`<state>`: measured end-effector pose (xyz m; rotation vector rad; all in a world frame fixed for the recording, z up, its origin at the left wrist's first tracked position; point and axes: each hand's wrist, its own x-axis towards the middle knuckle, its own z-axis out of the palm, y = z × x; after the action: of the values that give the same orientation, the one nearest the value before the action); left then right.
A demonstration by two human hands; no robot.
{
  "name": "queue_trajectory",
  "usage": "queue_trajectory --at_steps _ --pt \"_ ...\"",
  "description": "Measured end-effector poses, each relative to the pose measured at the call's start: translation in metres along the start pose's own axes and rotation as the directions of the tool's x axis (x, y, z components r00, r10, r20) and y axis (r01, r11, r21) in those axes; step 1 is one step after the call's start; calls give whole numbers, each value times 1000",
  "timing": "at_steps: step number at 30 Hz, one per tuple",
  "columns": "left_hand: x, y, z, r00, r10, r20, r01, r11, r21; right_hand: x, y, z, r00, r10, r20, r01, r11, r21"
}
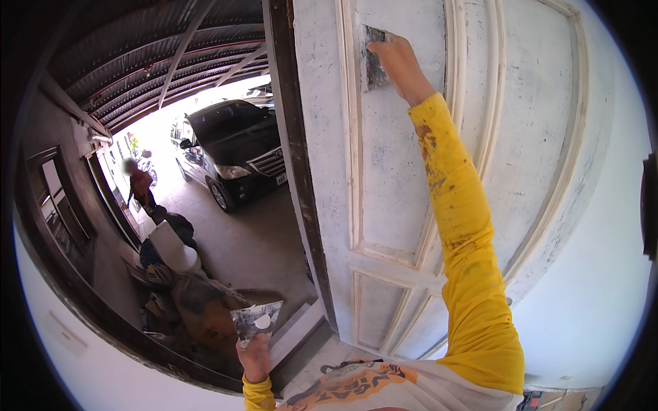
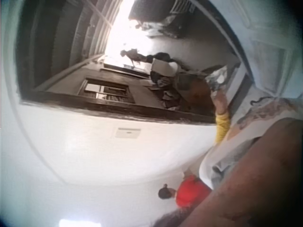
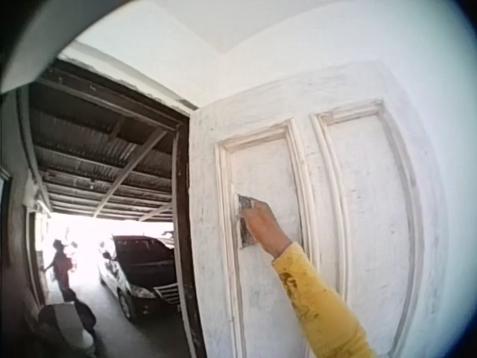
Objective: The person applies putty to a white door using a putty knife and a hawk. They repeatedly spread the putty across the door surface, occasionally reloading the hawk from a bucket on the floor.
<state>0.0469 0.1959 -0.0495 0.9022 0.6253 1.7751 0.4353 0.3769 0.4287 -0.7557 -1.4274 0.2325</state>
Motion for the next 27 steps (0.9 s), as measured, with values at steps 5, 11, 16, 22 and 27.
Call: queue_trajectory --at_steps 5,11,16,22,27 --pt "-5 -5 -4 1000 0 -31 3 996 84 -2 0 8 998 -13 63 13 1000 0" --pt "-9 -7 -17 997 4 -75 5 992 128 -22 20 -9 1000 -18 15 16 995 103" --pt "-10 10 2 999 -30 -17 29 997 -71 12 52 2 919 -364 154 394 819 -417" --pt "-17 7 -9 997 6 -71 2 994 107 32 50 59 915 -391 -100 179 615 -768" --pt "-21 24 1 998 -48 -38 43 991 -127 -41 29 23 984 -157 88 180 852 -492"
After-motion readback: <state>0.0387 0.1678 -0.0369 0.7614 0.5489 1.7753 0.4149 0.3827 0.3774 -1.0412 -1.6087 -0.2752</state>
